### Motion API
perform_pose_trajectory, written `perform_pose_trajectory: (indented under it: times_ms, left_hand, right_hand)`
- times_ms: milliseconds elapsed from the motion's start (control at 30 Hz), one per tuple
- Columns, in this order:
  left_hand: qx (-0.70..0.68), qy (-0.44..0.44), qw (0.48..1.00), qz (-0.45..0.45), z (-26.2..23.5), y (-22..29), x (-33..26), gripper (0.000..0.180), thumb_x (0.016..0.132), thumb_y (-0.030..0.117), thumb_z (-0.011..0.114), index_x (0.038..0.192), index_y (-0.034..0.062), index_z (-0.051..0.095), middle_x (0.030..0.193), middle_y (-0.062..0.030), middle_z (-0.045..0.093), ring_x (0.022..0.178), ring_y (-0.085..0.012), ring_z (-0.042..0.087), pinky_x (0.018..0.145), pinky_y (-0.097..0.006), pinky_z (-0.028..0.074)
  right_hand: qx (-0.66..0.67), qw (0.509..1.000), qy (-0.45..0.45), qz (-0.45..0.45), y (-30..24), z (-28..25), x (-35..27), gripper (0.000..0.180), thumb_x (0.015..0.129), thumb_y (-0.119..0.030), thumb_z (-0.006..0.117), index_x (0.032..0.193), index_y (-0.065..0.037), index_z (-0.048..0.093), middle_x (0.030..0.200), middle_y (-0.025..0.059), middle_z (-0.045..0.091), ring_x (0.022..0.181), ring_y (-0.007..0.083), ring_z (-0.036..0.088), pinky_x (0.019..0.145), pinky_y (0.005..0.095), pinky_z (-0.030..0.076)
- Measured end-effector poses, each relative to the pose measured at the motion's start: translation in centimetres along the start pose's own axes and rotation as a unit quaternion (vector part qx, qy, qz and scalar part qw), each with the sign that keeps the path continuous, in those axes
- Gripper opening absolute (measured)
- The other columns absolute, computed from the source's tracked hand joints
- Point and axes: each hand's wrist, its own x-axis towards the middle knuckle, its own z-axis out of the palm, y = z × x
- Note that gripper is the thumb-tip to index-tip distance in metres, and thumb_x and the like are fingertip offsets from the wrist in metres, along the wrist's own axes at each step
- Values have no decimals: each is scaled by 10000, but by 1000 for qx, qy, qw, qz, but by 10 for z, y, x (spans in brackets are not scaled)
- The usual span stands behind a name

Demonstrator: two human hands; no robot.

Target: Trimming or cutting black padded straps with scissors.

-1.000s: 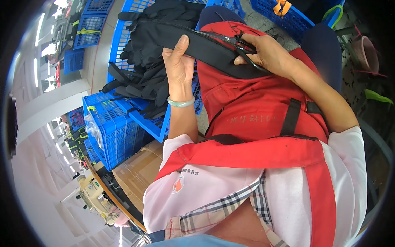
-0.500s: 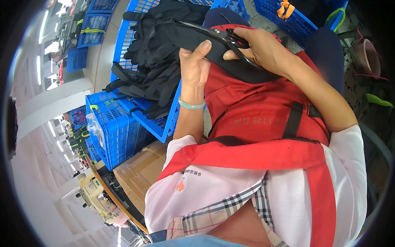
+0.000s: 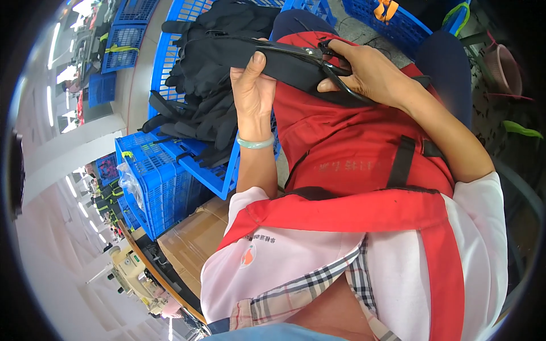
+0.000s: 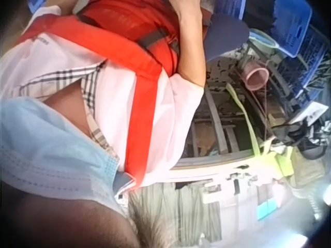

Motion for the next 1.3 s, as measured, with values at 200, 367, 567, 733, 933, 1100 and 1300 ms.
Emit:
perform_pose_trajectory:
  times_ms: [200,367,567,733,933,1100,1300]
  left_hand:
    - [20,-12,1000,14,7,2,-4,264,814,-33,699,1058,55,652,1032,-81,669,959,-181,635,917,-337,502]
    - [16,-6,1000,14,5,3,-6,271,808,-39,704,1057,52,650,1019,-69,670,947,-175,633,922,-331,494]
    - [11,-6,1000,14,12,4,-7,259,796,-64,703,1026,44,651,978,-52,671,904,-156,635,878,-307,500]
    - [-1,-4,1000,15,5,1,-9,287,811,-59,687,1069,56,636,1016,-59,667,941,-181,637,905,-341,506]
    - [8,-22,1000,11,7,2,-11,289,810,-55,691,1070,57,634,1022,-59,666,950,-178,638,910,-345,506]
    - [-11,17,1000,3,12,0,-11,264,779,-60,724,1007,51,653,980,-44,669,889,-146,631,853,-288,502]
    - [57,111,987,102,16,11,8,168,828,-18,701,988,-1,654,999,-61,660,921,-145,629,866,-299,508]
  right_hand:
    - [-21,999,18,-39,2,3,1,664,767,-521,718,1077,20,491,781,234,560,744,415,547,663,427,426]
    - [-8,997,-61,42,-4,-3,5,673,763,-522,722,1089,19,488,796,235,580,767,435,567,668,438,436]
    - [-31,997,49,-54,-8,2,6,654,753,-524,730,1058,18,527,742,225,556,674,395,530,620,431,412]
    - [-25,999,-20,20,-12,-2,9,681,729,-564,724,1009,29,539,680,199,509,636,367,503,599,417,399]
    - [-6,1000,6,-11,-22,0,12,654,738,-565,713,932,40,559,628,197,439,587,336,427,573,405,380]
    - [30,999,-11,1,-12,6,16,596,749,-529,726,889,30,575,637,176,429,587,284,420,571,393,371]
    - [98,958,262,-65,-5,-13,12,394,792,-335,777,877,-18,559,664,20,463,632,107,425,578,247,379]
